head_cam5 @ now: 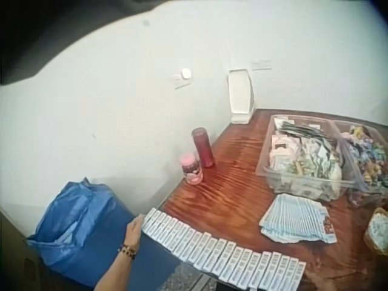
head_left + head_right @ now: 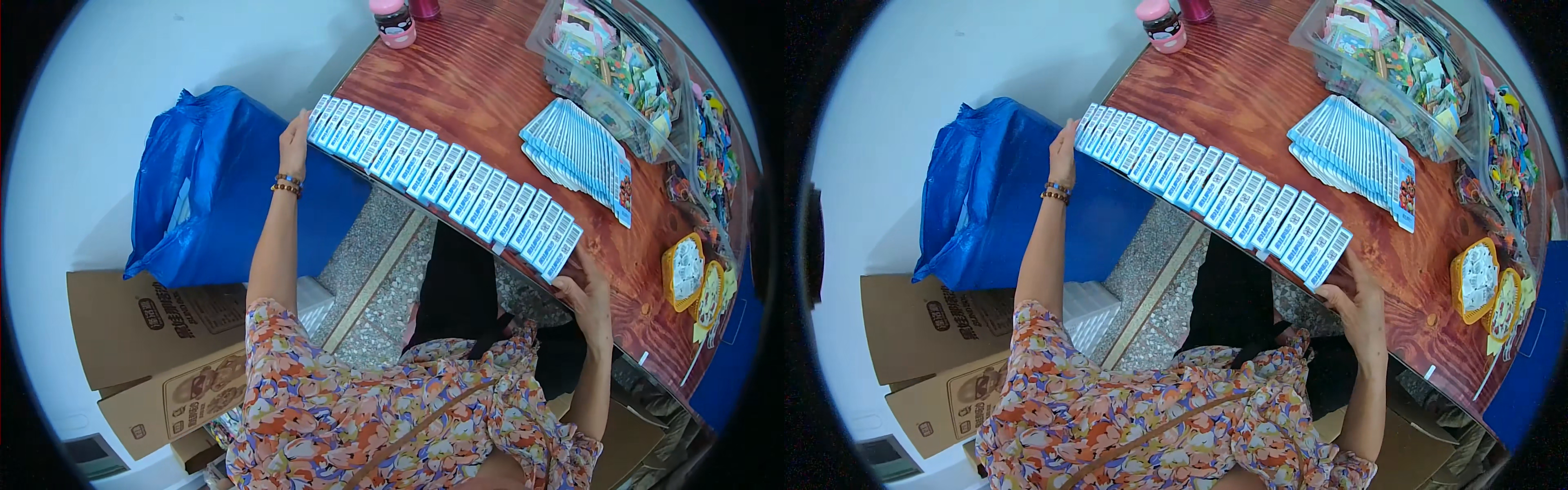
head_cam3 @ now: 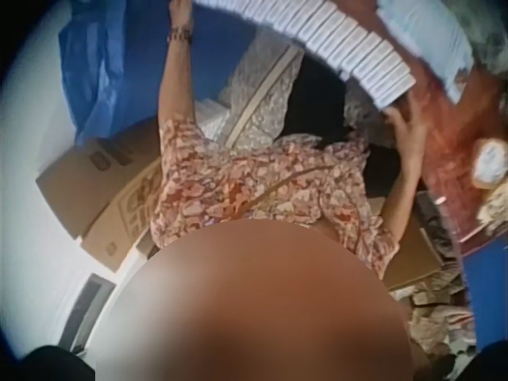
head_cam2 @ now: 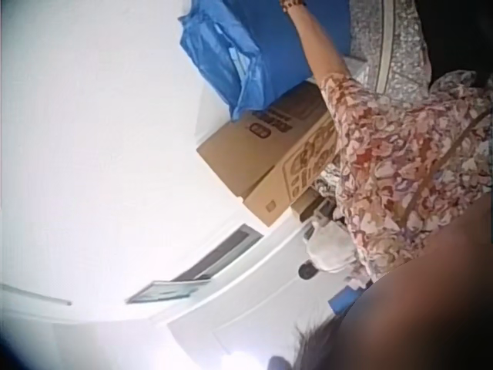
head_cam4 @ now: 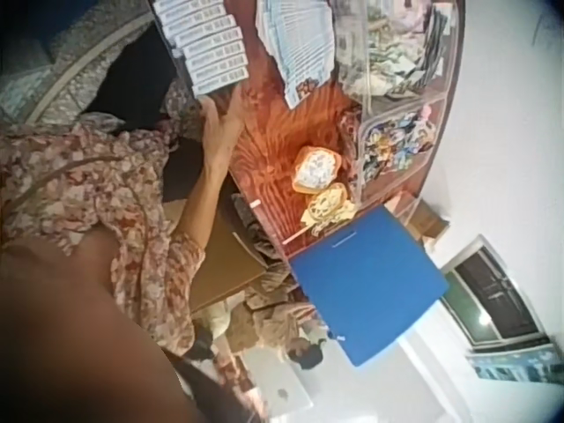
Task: Packaging small toys into plastic cups and applying labels or small cardboard boxes.
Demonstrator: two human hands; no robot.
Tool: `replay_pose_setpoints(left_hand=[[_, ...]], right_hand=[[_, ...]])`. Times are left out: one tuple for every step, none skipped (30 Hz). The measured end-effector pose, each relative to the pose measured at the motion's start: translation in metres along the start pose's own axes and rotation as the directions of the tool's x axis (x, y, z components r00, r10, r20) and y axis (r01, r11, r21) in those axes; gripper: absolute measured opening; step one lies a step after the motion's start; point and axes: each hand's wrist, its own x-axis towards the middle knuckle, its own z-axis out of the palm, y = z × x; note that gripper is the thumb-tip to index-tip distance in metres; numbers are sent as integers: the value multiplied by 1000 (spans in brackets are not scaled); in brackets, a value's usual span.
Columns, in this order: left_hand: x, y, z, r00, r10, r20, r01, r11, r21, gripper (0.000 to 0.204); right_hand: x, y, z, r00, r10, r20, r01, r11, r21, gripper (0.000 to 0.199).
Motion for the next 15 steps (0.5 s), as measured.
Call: replay_pose_setpoints(left_hand=[[0,-2,-2,999,39,23,-40,999,35,44],[-1,-1,1,999,34,26,-34,999,29,44],[-1,1,5,997,57,49,-58,998,19,43],[-2,3,8,994,81,71,-82,997,9,41],[-4,2,7,995,77,71,-77,997,8,41],[-6,1,7,995,95,40,-97,994,57,40],[-8,-1,6,993,115,10,-115,988,106,40],[-10,1,10,994,112,13,-112,988,102,40],[-13,4,16,992,121,-26,-117,986,118,40],[-14,4,20,989,130,-66,-121,984,134,40],[-13,2,20,989,127,-68,-117,984,134,40],[-11,0,20,988,140,-64,-133,985,114,40],[-10,-2,20,986,154,-60,-148,985,94,40],[-10,-1,21,987,151,-60,-145,985,92,40],[-10,0,22,985,159,-59,-152,983,105,40]], right_hand=[[2,0,2,1000,0,0,0,1000,-5,72],[2,3,4,1000,6,-16,-5,999,44,71],[2,5,5,999,12,-31,-9,996,93,71],[2,5,5,999,18,-35,-15,996,88,71],[1,5,5,1000,21,-23,-19,997,80,71],[1,5,5,1000,24,-11,-23,997,73,71],[2,5,6,1000,27,-10,-26,997,71,71],[4,7,7,999,36,17,-37,998,44,70],[5,8,8,998,46,44,-47,999,18,70],[5,9,9,998,50,41,-51,999,14,70],[4,10,10,998,52,20,-52,998,17,69],[3,11,11,999,54,-1,-54,998,19,69],[3,10,13,998,55,2,-55,998,16,69],[3,8,15,999,49,-20,-49,998,29,69],[3,8,17,998,44,-41,-42,998,42,69]])
